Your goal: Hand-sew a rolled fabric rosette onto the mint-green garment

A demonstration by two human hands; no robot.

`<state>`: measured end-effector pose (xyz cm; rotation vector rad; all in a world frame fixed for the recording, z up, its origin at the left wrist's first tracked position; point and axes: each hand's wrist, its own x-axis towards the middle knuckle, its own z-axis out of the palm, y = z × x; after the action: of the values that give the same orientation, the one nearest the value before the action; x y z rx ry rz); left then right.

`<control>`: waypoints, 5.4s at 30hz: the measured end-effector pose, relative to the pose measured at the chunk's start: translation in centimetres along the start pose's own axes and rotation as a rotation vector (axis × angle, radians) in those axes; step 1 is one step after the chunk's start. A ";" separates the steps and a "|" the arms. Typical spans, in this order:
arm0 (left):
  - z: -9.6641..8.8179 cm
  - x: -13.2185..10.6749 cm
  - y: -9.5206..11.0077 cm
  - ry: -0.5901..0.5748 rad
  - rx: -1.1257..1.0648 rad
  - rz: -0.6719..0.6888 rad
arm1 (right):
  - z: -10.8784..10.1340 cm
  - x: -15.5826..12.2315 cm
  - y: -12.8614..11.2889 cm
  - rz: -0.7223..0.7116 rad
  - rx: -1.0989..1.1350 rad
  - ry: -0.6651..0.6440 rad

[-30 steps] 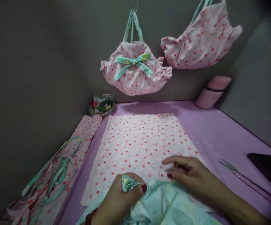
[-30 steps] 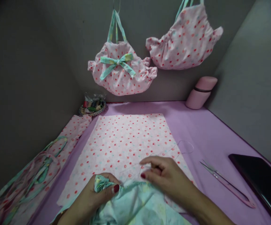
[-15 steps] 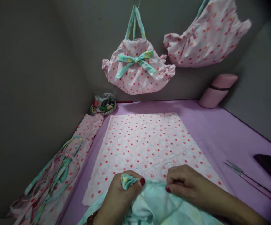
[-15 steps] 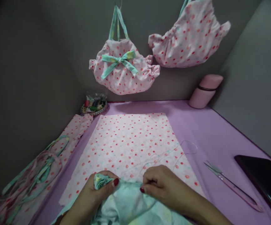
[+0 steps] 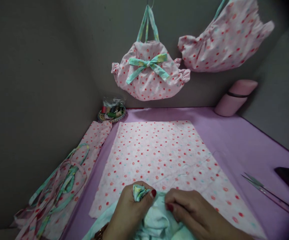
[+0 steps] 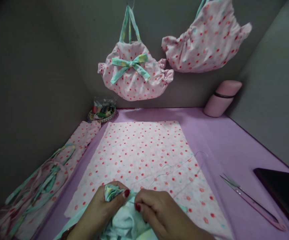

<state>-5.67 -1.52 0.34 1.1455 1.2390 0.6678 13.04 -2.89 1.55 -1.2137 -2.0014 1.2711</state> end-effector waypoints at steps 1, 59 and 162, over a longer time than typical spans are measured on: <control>0.0 0.0 0.1 -0.005 -0.008 -0.009 | 0.5 0.2 0.3 0.029 0.029 -0.002; -0.4 0.1 -0.1 0.041 -0.078 -0.058 | 1.1 0.2 1.2 0.066 0.030 0.089; -0.9 0.0 0.1 -0.206 -0.032 -0.034 | 0.1 0.4 1.6 0.045 0.227 -0.075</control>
<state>-6.51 -1.22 0.46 1.1344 1.0673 0.5277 13.41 -2.30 0.05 -1.1224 -1.8292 1.5395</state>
